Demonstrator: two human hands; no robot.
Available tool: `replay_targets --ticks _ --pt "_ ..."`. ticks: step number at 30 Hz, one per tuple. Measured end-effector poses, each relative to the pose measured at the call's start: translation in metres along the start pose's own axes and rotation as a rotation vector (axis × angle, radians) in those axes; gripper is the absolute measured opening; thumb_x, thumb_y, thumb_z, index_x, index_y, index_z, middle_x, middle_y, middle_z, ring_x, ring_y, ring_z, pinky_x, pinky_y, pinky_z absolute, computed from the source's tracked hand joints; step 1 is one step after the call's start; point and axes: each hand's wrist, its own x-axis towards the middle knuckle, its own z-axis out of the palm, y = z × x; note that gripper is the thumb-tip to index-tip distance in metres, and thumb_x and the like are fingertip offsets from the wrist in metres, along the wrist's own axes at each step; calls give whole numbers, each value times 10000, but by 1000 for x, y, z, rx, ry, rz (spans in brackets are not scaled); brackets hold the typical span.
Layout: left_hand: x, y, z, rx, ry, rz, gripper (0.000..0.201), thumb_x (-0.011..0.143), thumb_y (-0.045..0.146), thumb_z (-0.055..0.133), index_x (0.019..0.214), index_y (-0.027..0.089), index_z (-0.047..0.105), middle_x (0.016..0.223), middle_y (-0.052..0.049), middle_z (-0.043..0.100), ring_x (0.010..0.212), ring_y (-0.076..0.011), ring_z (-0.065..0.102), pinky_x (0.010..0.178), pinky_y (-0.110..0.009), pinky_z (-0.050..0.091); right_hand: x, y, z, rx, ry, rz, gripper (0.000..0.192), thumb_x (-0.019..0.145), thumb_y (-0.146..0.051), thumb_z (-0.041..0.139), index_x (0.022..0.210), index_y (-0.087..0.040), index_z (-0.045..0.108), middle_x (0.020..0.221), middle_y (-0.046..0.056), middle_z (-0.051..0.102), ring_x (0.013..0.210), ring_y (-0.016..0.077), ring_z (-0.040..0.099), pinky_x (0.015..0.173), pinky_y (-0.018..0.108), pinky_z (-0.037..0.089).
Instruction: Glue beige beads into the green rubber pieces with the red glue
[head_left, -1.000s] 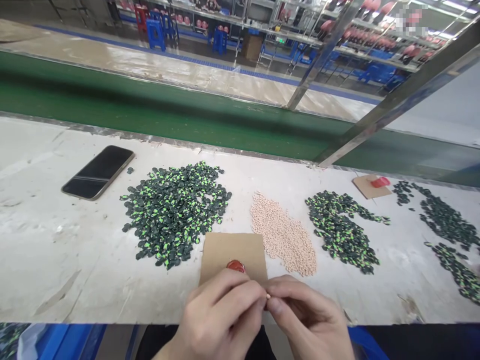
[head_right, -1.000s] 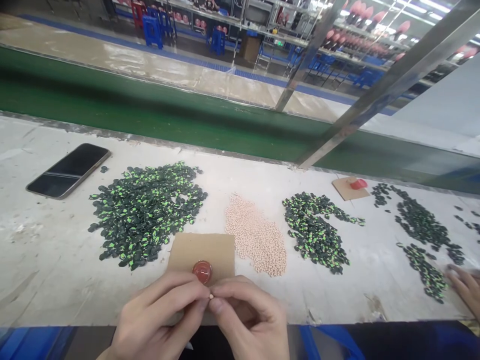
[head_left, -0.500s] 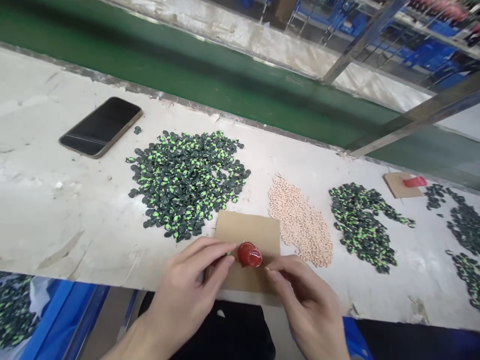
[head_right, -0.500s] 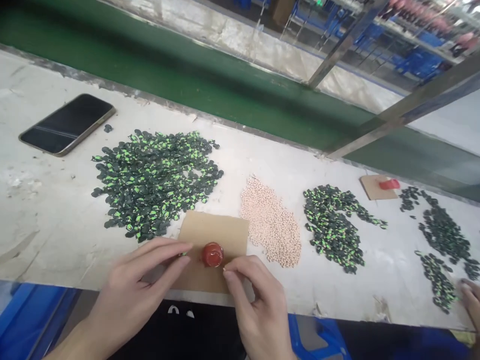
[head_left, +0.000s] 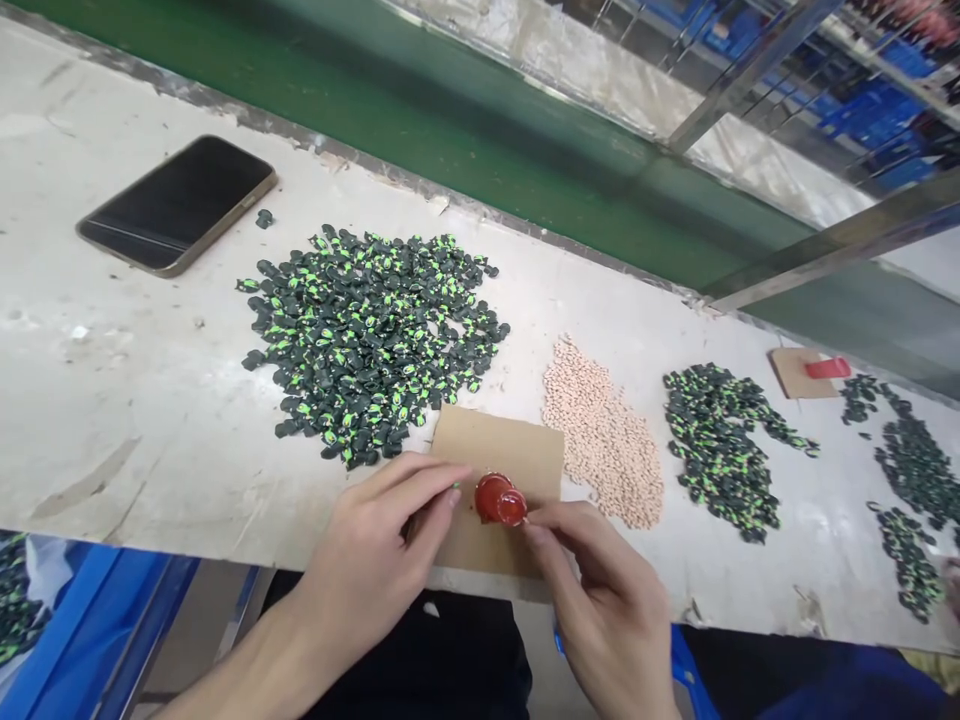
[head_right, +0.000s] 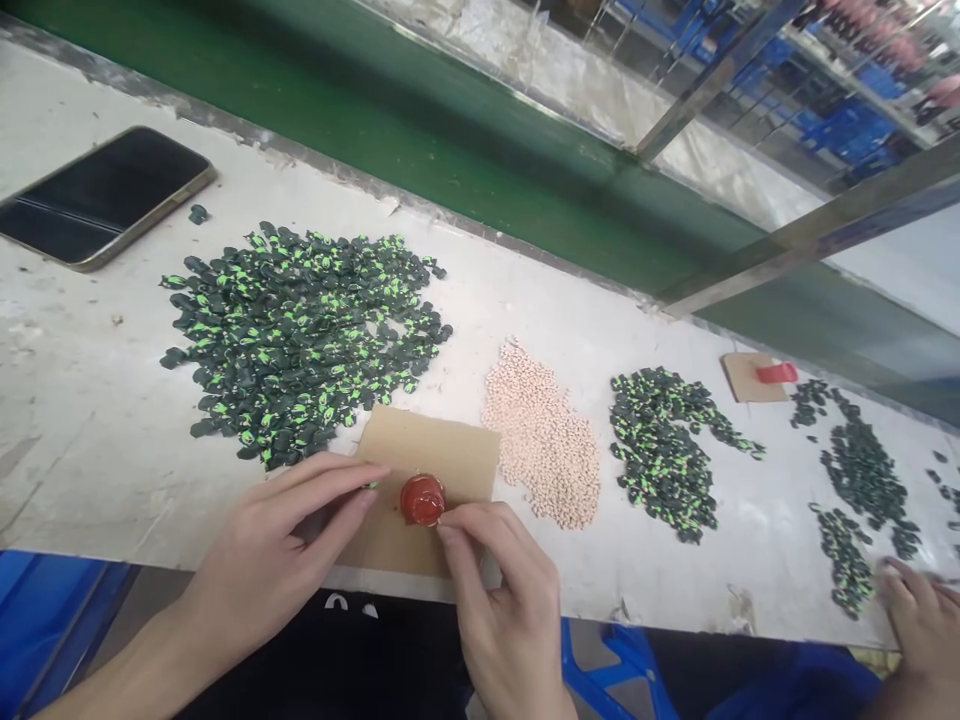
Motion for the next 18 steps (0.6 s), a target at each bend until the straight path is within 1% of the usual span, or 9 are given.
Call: replay_targets --ticks 2,6,9,11,14,16,18 --pt "1 -1 1 4 15 17 246 943 89 581 1033 189 787 992 -41 810 832 -154 774 814 -213 626 1 -1 1 1 -3 16 148 956 -135 646 919 -239 746 890 63 768 785 197 715 677 281 589" --pt "0 0 0 -10 32 39 248 934 84 581 1028 169 795 974 -46 813 841 -137 775 811 -173 610 -1 -2 0 37 11 46 138 951 -153 661 912 -244 757 892 64 771 795 207 717 693 298 593" --pt "-4 8 -2 -104 78 -41 232 912 102 620 1044 202 782 908 -8 819 785 -117 775 744 -133 607 -2 -4 -4 121 59 114 122 938 -174 690 882 -255 762 852 45 757 776 197 711 676 281 593" --pt "-5 17 -3 -223 79 -138 201 879 118 670 982 248 785 838 33 819 701 -99 765 654 -97 594 -3 -7 -8 233 56 186 96 932 -205 717 876 -268 764 814 24 738 737 175 700 642 252 586" --pt "-3 31 0 -471 -25 -287 168 835 141 719 852 280 813 772 49 819 620 -93 750 568 -81 573 -3 -11 -13 476 22 253 64 936 -263 738 880 -284 763 792 4 719 703 149 687 637 234 587" --pt "1 38 2 -648 -103 -376 174 823 148 720 831 282 831 734 37 814 599 -101 749 544 -90 572 -4 -14 -14 626 13 263 58 938 -279 743 890 -298 769 835 0 740 727 144 701 680 245 610" --pt "3 41 6 -781 -161 -440 192 823 142 714 836 285 841 682 35 799 582 -98 740 543 -92 572 -5 -17 -14 716 6 267 62 933 -269 752 908 -318 783 894 1 771 756 143 725 709 251 628"
